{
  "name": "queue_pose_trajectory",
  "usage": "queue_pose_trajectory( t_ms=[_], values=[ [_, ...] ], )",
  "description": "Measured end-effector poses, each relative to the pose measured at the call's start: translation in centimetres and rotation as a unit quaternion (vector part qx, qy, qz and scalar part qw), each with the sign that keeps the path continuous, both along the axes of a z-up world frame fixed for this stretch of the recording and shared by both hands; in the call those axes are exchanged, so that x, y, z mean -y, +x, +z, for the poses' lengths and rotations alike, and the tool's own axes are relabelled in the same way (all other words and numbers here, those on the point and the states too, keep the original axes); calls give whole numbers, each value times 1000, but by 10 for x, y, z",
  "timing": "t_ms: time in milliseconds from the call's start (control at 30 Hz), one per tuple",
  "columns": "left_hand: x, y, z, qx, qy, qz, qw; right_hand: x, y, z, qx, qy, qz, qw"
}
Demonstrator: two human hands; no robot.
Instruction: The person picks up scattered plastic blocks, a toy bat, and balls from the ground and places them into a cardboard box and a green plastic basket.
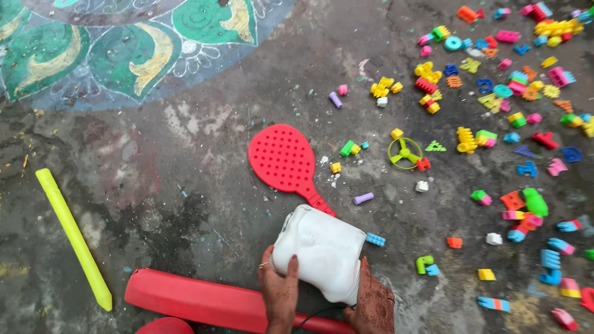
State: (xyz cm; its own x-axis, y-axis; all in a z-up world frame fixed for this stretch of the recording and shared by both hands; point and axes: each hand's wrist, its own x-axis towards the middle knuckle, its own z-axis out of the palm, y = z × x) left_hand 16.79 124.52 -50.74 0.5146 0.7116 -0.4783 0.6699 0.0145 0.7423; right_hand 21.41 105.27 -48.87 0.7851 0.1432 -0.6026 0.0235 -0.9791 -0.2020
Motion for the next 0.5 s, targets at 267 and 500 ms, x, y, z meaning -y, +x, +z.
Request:
queue_pose_trajectory(
  t_ms=[267, 500],
  values=[
    [26, 8, 111, 95, -116, -5, 989, 14, -3, 86, -6, 39, -72, 997],
    [68, 56, 260, 141, -200, -183, 952, -24, 23, 196, 5, 92, -80, 993]
  ],
)
